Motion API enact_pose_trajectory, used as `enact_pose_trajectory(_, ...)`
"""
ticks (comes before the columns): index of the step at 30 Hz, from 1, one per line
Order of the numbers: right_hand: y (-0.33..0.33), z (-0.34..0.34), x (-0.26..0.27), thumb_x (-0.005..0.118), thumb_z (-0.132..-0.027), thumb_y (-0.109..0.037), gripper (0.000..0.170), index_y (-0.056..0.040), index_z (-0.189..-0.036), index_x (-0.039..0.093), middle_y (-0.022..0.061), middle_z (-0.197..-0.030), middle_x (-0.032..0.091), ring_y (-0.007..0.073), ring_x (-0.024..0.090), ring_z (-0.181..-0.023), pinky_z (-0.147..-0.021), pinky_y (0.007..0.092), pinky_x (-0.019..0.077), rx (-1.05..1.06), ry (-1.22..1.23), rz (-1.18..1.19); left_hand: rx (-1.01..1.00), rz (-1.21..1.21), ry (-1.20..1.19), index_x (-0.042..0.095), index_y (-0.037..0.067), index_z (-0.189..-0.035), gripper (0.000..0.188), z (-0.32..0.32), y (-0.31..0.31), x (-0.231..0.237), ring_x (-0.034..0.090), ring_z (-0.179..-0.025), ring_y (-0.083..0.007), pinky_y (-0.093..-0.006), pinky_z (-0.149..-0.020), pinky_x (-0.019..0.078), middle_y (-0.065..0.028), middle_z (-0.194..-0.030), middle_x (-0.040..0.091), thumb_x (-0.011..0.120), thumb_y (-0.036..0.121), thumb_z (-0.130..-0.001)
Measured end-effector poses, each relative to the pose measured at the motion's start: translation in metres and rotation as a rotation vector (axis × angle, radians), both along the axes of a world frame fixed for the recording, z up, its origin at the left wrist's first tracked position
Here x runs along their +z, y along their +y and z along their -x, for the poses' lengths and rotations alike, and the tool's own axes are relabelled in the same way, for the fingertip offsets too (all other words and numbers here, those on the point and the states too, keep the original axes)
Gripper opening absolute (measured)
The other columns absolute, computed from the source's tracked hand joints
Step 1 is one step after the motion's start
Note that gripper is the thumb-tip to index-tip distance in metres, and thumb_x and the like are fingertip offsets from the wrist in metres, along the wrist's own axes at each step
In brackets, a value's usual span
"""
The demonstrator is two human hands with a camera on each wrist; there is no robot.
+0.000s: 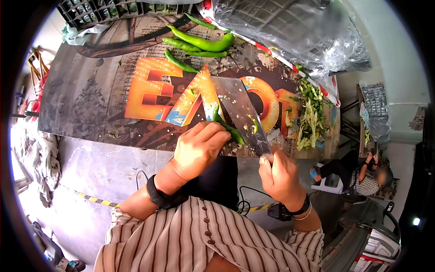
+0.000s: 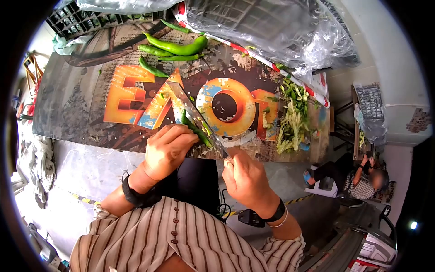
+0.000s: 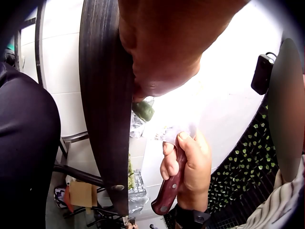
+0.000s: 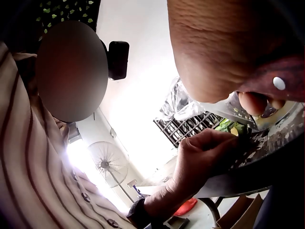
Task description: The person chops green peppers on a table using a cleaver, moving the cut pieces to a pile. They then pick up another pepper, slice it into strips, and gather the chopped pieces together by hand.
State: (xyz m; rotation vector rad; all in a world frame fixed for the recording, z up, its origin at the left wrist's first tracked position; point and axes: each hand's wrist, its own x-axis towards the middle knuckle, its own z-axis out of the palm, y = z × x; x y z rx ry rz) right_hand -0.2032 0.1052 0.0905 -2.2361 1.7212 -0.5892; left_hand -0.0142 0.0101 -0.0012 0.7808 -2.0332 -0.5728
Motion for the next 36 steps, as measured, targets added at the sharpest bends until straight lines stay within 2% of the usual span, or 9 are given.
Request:
enact_pose_trajectory(6, -0.004, 0.002, -0.008, 0.059, -0.088, -0.001, 0.011, 0.0056, -0.096, 0.055, 0.0165, -0.082, 0.057, 0.0338, 0.057, -0.062, -0.055, 0.0398, 0.0483, 0.022, 0.015, 0.049, 0.002, 0.007, 0.008, 0.069, 0.007, -0.088, 0.019, 0.001, 0.000, 0.001, 0.066, -0.080, -0.0243, -0.0331, -0.069, 0.0544, -0.0042, -0.087, 0.066, 0.076, 0.000, -0.072)
enact_pose_trajectory(19, -0.014, 0.009, -0.015, 0.058, -0.089, -0.003, 0.016, 0.0063, -0.102, 0.055, 0.0165, -0.080, 0.056, 0.0342, 0.058, -0.065, -0.058, 0.0410, 0.0495, -0.012, -0.033, -0.012, -0.017, -0.016, -0.004, 0.068, 0.007, -0.092, 0.025, -0.001, -0.001, 0.001, 0.066, -0.085, -0.0248, -0.0327, -0.072, 0.0551, -0.0054, -0.091, 0.065, 0.072, -0.003, -0.070)
enact_pose_trajectory(24, -0.021, 0.014, -0.010, 0.058, -0.089, -0.002, 0.009, 0.0031, -0.091, 0.051, 0.0154, -0.075, 0.052, 0.0344, 0.057, -0.062, -0.055, 0.0428, 0.0466, 0.044, -0.060, -0.056, -0.026, -0.019, -0.010, 0.069, 0.007, -0.092, 0.028, -0.001, -0.002, 0.002, 0.066, -0.087, -0.0247, -0.0330, -0.073, 0.0552, -0.0053, -0.091, 0.065, 0.071, -0.004, -0.067)
enact_pose_trajectory(27, -0.024, 0.017, -0.016, 0.059, -0.089, -0.002, 0.011, 0.0014, -0.087, 0.049, 0.0149, -0.074, 0.051, 0.0339, 0.056, -0.061, -0.053, 0.0427, 0.0458, 0.073, -0.086, -0.055, -0.023, -0.008, -0.018, 0.069, 0.007, -0.092, 0.028, 0.000, -0.001, -0.001, 0.065, -0.088, -0.0245, -0.0334, -0.074, 0.0550, -0.0049, -0.092, 0.064, 0.071, -0.004, -0.067)
enact_pose_trajectory(36, -0.028, 0.007, -0.015, 0.059, -0.088, -0.003, 0.011, 0.0011, -0.091, 0.049, 0.0155, -0.074, 0.052, 0.0350, 0.057, -0.063, -0.054, 0.0429, 0.0463, 0.047, -0.092, -0.060, -0.028, -0.014, -0.029, 0.069, 0.007, -0.091, 0.027, -0.001, -0.001, -0.002, 0.064, -0.088, -0.0243, -0.0331, -0.075, 0.0549, -0.0044, -0.092, 0.063, 0.071, -0.004, -0.066)
